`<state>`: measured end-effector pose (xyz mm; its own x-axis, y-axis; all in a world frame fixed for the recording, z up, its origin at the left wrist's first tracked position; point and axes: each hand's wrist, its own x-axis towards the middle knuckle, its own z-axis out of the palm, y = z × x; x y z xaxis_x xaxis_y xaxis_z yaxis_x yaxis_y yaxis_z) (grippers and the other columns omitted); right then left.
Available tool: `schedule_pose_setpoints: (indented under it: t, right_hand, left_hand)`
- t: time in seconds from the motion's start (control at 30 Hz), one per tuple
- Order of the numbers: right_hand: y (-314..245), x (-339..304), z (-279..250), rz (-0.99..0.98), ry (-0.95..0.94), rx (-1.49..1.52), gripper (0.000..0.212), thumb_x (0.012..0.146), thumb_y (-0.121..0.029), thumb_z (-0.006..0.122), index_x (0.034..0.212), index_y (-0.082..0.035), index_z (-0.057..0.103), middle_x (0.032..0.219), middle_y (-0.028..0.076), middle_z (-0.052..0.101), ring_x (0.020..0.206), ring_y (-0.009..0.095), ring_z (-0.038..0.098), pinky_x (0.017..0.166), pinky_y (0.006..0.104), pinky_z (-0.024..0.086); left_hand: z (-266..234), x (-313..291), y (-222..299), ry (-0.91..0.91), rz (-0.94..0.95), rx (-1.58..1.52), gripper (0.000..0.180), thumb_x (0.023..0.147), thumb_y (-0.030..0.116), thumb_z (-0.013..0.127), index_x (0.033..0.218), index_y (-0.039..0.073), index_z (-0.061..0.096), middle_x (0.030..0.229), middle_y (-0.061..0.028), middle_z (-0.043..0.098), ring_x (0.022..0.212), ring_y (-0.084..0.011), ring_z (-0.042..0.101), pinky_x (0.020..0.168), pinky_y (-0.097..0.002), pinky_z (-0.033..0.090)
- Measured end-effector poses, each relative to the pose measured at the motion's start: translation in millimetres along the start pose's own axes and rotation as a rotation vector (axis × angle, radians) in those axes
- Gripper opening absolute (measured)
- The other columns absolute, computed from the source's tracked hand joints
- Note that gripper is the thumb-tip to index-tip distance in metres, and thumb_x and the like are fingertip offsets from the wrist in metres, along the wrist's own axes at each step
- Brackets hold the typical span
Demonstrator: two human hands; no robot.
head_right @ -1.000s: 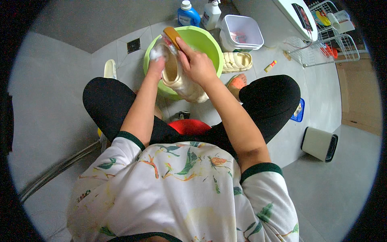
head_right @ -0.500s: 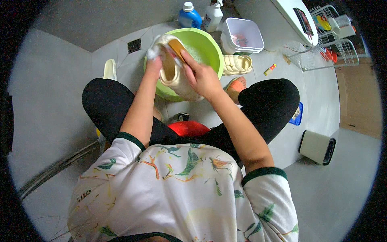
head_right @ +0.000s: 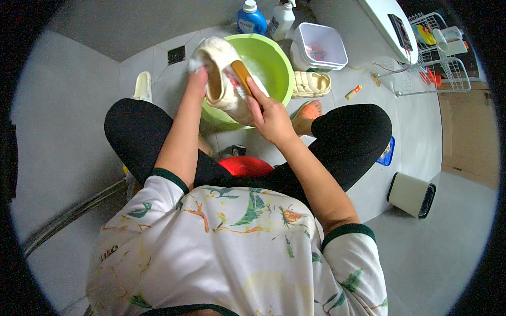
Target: The person scrubs a white slipper with a brush and soapy water in a green basin. They repeatedly dip the slipper into the water, scrub the sole and upper parts, and rinse the brush.
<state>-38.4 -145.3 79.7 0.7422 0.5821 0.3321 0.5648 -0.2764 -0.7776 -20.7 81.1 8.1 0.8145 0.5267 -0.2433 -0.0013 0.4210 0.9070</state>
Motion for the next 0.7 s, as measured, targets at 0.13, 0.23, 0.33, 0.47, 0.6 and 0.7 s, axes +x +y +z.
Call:
schedule_pose_setpoints:
  t: [0.13, 0.23, 0.33, 0.47, 0.6, 0.7]
  right_hand:
    - [-8.8, 35.5, 4.7, 0.029, 0.007, -0.077, 0.044, 0.092, -0.021, 0.054, 0.136, -0.021, 0.048, 0.086, 0.027, 0.063, 0.076, 0.044, 0.061, 0.072, 0.0488, 0.050]
    - [-12.1, 54.4, 7.4, 0.041, 0.000, -0.132, 0.044, 0.092, -0.024, 0.053, 0.136, -0.025, 0.048, 0.085, 0.026, 0.063, 0.076, 0.044, 0.062, 0.071, 0.0496, 0.050]
    - [0.6, 32.8, 1.5, -0.006, -0.031, -0.129, 0.046, 0.092, -0.023, 0.053, 0.137, -0.021, 0.047, 0.083, 0.027, 0.063, 0.076, 0.043, 0.062, 0.071, 0.0489, 0.049]
    - [-2.3, 6.0, -1.0, -0.014, -0.012, -0.094, 0.045, 0.091, -0.020, 0.054, 0.136, -0.015, 0.048, 0.083, 0.028, 0.062, 0.077, 0.043, 0.062, 0.072, 0.0474, 0.050]
    - [-5.7, 41.4, 4.8, 0.030, 0.035, -0.126, 0.045, 0.091, -0.020, 0.054, 0.136, -0.016, 0.048, 0.086, 0.028, 0.063, 0.080, 0.042, 0.063, 0.074, 0.0457, 0.050]
    - [3.2, 32.3, 3.0, -0.015, 0.024, -0.071, 0.046, 0.091, -0.020, 0.054, 0.137, -0.017, 0.047, 0.088, 0.028, 0.063, 0.081, 0.043, 0.062, 0.075, 0.0464, 0.050]
  left_hand:
    - [-0.2, 8.9, -26.0, -0.130, 0.034, 0.085, 0.037, 0.098, 0.028, 0.042, 0.126, 0.006, 0.053, 0.121, -0.0066, 0.057, 0.108, -0.0154, 0.053, 0.091, -0.0291, 0.043]
    - [0.9, 7.2, -26.0, -0.135, 0.072, 0.169, 0.043, 0.100, 0.034, 0.038, 0.132, 0.008, 0.049, 0.127, -0.0075, 0.055, 0.116, -0.0193, 0.052, 0.098, -0.0342, 0.042]
    - [-1.4, 7.6, -11.0, -0.125, 0.056, 0.026, 0.041, 0.100, 0.032, 0.039, 0.130, 0.006, 0.049, 0.125, -0.0079, 0.055, 0.112, -0.0184, 0.053, 0.095, -0.0337, 0.044]
    - [-12.4, 20.9, -36.6, -0.048, 0.046, 0.078, 0.040, 0.099, 0.031, 0.041, 0.127, 0.004, 0.049, 0.120, -0.0084, 0.056, 0.109, -0.0162, 0.053, 0.092, -0.0315, 0.045]
    - [-8.9, 22.8, -38.5, -0.133, -0.024, 0.002, 0.036, 0.099, 0.028, 0.039, 0.124, 0.005, 0.052, 0.119, -0.0079, 0.057, 0.106, -0.0173, 0.055, 0.090, -0.0323, 0.047]
    - [-12.8, 20.8, -15.0, -0.121, 0.079, 0.050, 0.035, 0.099, 0.027, 0.038, 0.122, 0.004, 0.053, 0.118, -0.0083, 0.058, 0.104, -0.0182, 0.057, 0.088, -0.0329, 0.048]
